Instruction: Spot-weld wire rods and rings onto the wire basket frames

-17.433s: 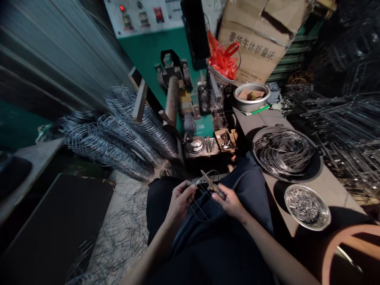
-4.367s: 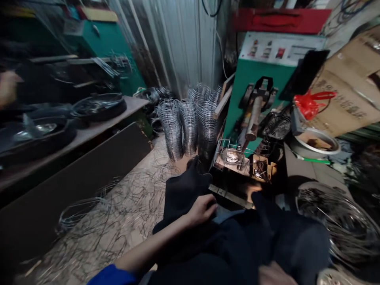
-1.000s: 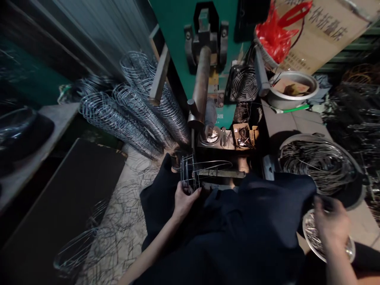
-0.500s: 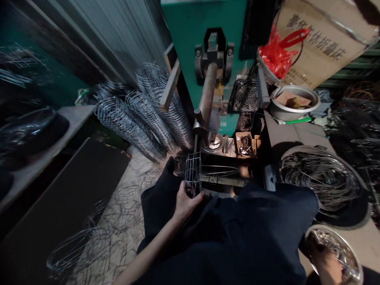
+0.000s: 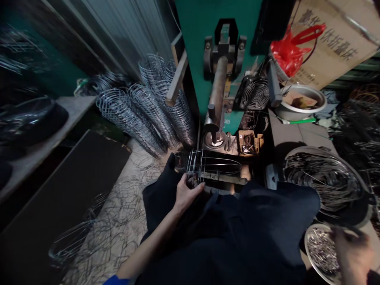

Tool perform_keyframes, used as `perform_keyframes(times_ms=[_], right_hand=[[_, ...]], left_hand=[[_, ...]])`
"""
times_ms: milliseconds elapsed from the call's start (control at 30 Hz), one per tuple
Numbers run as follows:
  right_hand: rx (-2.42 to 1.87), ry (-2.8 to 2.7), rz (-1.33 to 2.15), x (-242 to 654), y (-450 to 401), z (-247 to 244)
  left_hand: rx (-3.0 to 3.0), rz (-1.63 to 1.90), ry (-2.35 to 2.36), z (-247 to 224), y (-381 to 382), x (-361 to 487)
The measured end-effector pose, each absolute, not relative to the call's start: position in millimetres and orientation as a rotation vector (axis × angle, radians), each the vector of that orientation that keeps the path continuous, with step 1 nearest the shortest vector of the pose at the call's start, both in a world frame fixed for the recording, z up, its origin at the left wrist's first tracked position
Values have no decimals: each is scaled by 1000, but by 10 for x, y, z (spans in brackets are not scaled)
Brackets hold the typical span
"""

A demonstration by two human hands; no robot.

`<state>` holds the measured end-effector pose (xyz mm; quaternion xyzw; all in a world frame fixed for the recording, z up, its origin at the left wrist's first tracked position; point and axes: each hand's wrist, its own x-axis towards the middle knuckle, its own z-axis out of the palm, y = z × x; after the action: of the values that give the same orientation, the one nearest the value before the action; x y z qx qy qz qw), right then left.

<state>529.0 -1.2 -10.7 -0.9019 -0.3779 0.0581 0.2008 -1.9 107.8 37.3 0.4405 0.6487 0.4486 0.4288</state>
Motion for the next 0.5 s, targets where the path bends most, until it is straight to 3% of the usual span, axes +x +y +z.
perform_keyframes(times_ms=[100,233,333,500], right_hand=[[-2275,-832,258,4690,586,449],[-1765,-1308,659,3635,1255,925],[-1479,-1668,800,3001,1564,1017],[-1194,-2082,687,2491,1867,962]], left_hand=[[1061,1145,1591,359,1102,-10],[1070,1138,1610,386,1094,17],[1101,1124,1651,433,1082,13],[1128,1134,1668,465,1089,-27]])
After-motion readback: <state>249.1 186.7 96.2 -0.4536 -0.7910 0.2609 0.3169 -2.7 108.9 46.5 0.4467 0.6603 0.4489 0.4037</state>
